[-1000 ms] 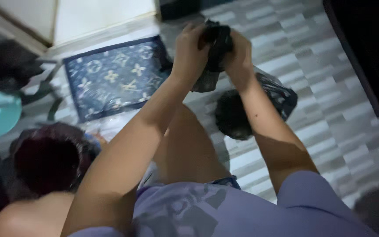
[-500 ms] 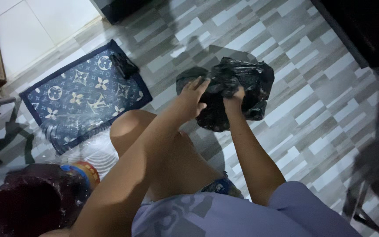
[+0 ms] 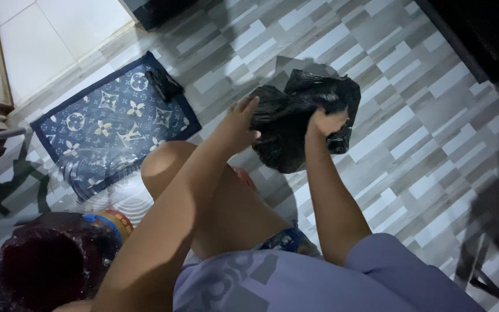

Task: The person sits on the floor and repeatedly opens black plastic bags, places them into a red bucket, and ties them closed. The person handles multiple bags one at a time, adjusting and securing each before moving to the next.

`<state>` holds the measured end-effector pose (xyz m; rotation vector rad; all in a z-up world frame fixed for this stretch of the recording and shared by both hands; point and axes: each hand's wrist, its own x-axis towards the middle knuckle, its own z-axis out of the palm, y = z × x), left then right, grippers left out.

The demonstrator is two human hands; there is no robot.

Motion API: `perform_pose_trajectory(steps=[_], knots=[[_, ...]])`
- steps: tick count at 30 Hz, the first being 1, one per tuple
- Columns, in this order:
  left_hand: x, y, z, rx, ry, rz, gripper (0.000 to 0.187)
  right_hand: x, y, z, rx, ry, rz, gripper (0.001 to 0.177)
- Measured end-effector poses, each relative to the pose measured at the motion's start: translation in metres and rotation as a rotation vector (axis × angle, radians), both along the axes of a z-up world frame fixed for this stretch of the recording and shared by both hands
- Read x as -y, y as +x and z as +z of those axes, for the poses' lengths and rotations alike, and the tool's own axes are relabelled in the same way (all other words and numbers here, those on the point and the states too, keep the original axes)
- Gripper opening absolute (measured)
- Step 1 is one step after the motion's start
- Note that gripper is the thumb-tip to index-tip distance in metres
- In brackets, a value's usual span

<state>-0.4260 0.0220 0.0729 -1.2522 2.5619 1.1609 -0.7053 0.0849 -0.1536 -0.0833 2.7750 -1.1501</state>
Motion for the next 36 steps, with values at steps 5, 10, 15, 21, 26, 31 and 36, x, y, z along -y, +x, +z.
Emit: perform_pose_trajectory(steps=[5,10,15,21,26,31,36], knots=[[0.0,0.009,0.005,-0.119,-0.149,0.045,0.096,0.014,0.075,0.109,-0.514,-0.289,0.475,0.097],[0.013,0.037,0.031,-0.135,-0.316,0.058,0.092,0.029,0.148,0.206,-0.545,-0.351,0.873,0.092],[0.02,0.093,0.071,-0.085,-0.507,0.204,0.093,0.045,0.217,0.263,-0.557,-0.505,1.167,0.086],[-0.001,0.196,0.118,-0.134,-0.724,0.455,0.092,0.073,0.296,0.318,-0.677,-0.577,1.44,0.083],[-0.023,0.287,0.137,-0.019,-0.613,0.761,0.092,0.081,0.382,0.356,-0.67,-0.7,1.694,0.081],[-0.053,0.382,0.13,-0.076,-0.764,0.878,0.09,0.076,0.479,0.373,-0.686,-0.735,1.908,0.08],[-0.074,0.46,0.113,-0.037,-0.771,0.994,0.093,0.078,0.571,0.362,-0.651,-0.75,2.084,0.075]])
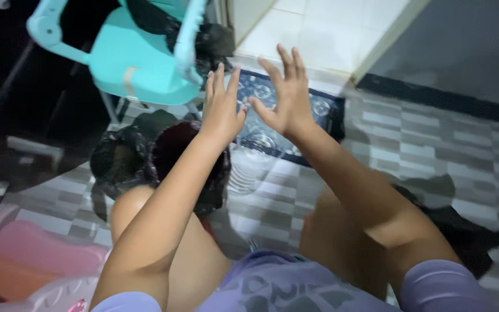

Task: The person sits on the floor and repeatedly opens black plastic bags, places them into a red bucket, and ties them closed. The person handles multiple bags one at a time, adjusting and securing each before moving to the next.

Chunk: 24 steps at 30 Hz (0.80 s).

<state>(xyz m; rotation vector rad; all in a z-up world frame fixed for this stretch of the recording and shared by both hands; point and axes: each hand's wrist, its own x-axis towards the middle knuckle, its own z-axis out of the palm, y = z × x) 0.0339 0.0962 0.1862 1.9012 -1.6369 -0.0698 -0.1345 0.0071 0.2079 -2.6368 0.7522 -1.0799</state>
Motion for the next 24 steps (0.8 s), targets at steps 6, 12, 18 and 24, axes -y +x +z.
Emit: perform_pose_trajectory(steps=[6,12,18,24], knots=[[-0.012,0.057,-0.024,-0.088,-0.006,0.097,0.091,0.029,0.096,-0.042,-0.221,0.059,0.048,0.069],[0.001,0.081,-0.035,-0.052,0.07,0.156,0.084,0.086,0.177,-0.099,-0.435,0.063,0.027,0.066],[0.014,0.091,-0.029,-0.005,-0.004,0.177,0.078,0.133,0.229,-0.14,-0.419,0.053,0.084,0.041],[0.017,0.095,-0.026,0.01,-0.026,0.174,0.076,0.145,0.243,-0.154,-0.364,0.248,0.146,0.041]])
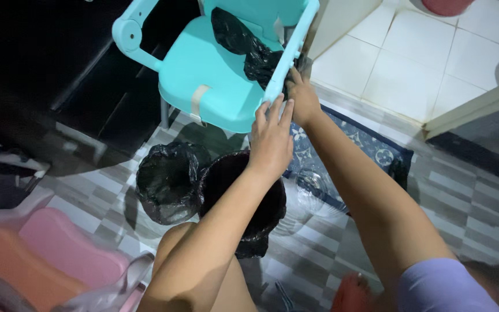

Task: The person sits on the floor and repeatedly opens black plastic bags, places them into a red bucket, and ties them closed. The person handles multiple bags one at a time, adjusting and securing each before moving to the next.

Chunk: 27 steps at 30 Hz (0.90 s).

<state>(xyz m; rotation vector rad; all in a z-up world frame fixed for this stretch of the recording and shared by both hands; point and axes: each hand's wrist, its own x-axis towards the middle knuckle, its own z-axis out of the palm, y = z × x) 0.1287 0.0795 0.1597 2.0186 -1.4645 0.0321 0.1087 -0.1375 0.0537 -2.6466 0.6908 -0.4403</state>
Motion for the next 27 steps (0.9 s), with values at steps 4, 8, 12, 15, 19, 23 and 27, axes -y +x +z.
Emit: perform_pose_trajectory(steps=[4,8,12,15,19,23,27], knots=[[0.001,-0.003,-0.002,-0.022,0.008,-0.003,0.076,-0.005,-0.01,0.001,0.107,0.02,0.019,0.054],[0.002,-0.01,-0.003,-0.042,-0.002,-0.019,0.075,-0.019,-0.03,0.018,0.131,-0.02,0.022,0.054],[0.003,-0.017,-0.005,-0.06,-0.006,-0.046,0.077,-0.039,-0.064,0.051,0.173,-0.084,0.012,0.042],[0.006,-0.026,-0.006,-0.101,-0.046,-0.068,0.08,-0.057,-0.102,0.089,0.218,-0.207,0.057,0.033],[0.014,-0.038,-0.006,-0.166,-0.107,-0.073,0.091,-0.093,-0.156,0.145,0.288,-0.102,0.034,0.025],[0.022,-0.051,-0.009,-0.218,-0.198,-0.083,0.101,-0.116,-0.206,0.194,0.419,-0.057,0.055,0.025],[0.021,-0.057,-0.013,-0.186,-0.261,-0.09,0.087,-0.118,-0.245,0.221,0.514,-0.01,-0.051,0.03]])
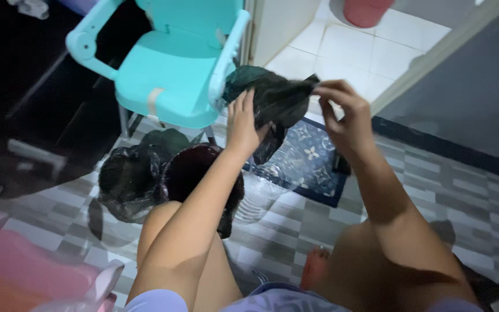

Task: The person sits on the floor and repeatedly opens black plastic bags, places them into a red bucket, and ties them closed. The person handles multiple bags one at a time, adjusting and securing each before moving to the next.

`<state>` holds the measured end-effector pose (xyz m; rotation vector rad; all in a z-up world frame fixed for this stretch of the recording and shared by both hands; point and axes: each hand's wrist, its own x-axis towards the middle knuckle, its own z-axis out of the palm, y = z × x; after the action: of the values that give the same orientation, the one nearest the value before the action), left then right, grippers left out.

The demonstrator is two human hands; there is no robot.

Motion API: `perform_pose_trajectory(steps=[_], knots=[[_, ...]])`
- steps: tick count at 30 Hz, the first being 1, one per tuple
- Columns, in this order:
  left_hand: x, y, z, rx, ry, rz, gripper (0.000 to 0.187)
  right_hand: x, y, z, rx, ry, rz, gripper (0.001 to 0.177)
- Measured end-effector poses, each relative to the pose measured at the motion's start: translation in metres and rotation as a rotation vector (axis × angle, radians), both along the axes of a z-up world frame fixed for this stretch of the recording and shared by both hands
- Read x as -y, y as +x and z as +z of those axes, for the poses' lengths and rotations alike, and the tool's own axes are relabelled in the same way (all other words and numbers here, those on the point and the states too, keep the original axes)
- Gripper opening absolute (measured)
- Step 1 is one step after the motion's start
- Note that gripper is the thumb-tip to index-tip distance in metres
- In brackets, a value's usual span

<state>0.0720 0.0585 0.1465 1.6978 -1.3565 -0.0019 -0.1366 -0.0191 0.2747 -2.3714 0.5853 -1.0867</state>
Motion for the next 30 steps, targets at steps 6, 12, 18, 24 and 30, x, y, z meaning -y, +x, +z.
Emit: perform_pose_trajectory(steps=[6,12,18,24,30], knots=[[0.009,0.0,-0.008,-0.122,0.062,0.025,0.042,0.027,-0.037,-0.011,0.257,0.232,-0.05,0.029],[0.024,0.016,-0.026,-0.353,-0.069,0.058,0.017,0.055,-0.076,-0.052,-0.009,-0.264,-0.495,0.032],[0.042,0.039,-0.052,-0.856,-0.169,-0.091,0.013,0.079,-0.092,-0.094,0.264,0.24,-0.463,0.016],[0.056,0.051,-0.064,-1.207,-0.233,-0.09,0.023,0.101,-0.098,-0.12,0.519,0.564,-0.318,0.012],[0.053,0.047,-0.039,-1.451,-0.291,-0.193,0.038,0.11,-0.108,-0.135,0.628,0.668,-0.31,0.014]])
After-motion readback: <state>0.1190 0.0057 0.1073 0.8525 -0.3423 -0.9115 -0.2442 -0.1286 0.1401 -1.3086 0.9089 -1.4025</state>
